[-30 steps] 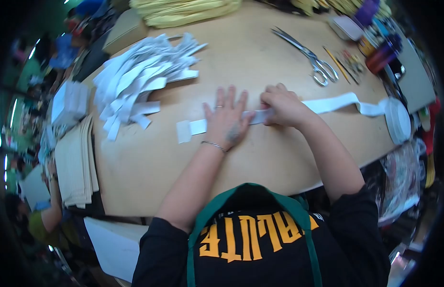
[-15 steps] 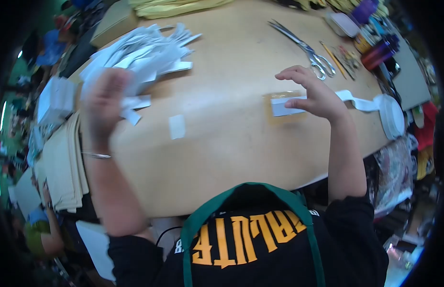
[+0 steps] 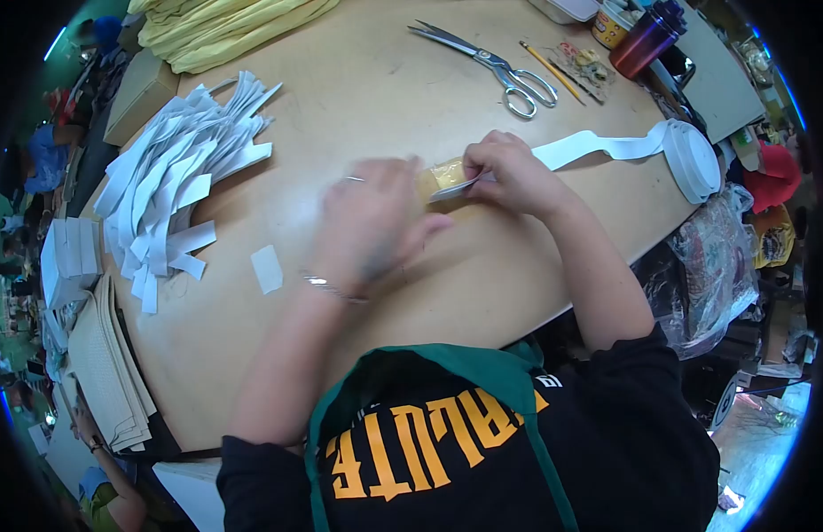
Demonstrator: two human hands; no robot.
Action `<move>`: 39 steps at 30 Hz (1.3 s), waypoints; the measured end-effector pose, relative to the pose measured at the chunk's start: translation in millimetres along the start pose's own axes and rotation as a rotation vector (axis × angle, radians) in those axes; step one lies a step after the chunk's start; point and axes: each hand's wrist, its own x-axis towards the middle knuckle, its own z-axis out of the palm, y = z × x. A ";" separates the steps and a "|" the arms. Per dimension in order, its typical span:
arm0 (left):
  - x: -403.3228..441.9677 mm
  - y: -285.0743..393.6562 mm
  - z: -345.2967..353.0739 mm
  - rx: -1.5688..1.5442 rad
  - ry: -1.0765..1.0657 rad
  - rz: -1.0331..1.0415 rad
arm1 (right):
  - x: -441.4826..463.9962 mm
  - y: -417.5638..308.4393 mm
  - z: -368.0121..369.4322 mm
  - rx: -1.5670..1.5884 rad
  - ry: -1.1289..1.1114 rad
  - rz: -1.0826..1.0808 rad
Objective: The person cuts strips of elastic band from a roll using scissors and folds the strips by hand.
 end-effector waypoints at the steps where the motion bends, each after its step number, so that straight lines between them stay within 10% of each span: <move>1: -0.2 17.5 12.6 -0.002 -0.023 -0.009 | -1.5 -2.9 -0.3 0.032 -0.002 -0.013; 8: -11.2 26.6 -4.9 -0.075 -0.088 0.014 | -11.2 -33.1 -10.2 0.211 -0.119 -0.134; 11: -29.5 -1.4 -36.7 -0.152 -0.038 0.002 | -25.4 -36.8 -1.4 0.064 0.156 -0.219; 19: -164.9 -120.0 -135.3 -0.090 0.027 -0.618 | -123.8 107.9 -51.0 -0.850 0.640 0.409; 24: -220.8 -134.1 -178.8 -0.143 -0.022 -0.847 | -162.5 161.3 -50.4 -1.000 0.523 0.638; 29: -198.7 -90.7 -156.1 -0.134 -0.115 -0.757 | -201.1 257.9 -93.3 -1.046 0.464 0.585; 33: -159.8 -50.3 -164.6 -0.029 -0.187 -0.638 | -194.4 269.1 -125.2 -1.090 0.183 0.956; 35: -152.2 -38.8 -175.8 -0.044 -0.173 -0.583 | -140.7 169.1 -128.0 -0.970 0.162 0.931; 37: -144.5 -23.5 -186.3 -0.014 -0.193 -0.513 | -95.1 84.0 -119.1 -0.431 0.329 0.053; 39: -134.4 -10.0 -195.0 0.041 -0.225 -0.410 | -42.0 -48.0 -73.4 0.036 0.246 -0.350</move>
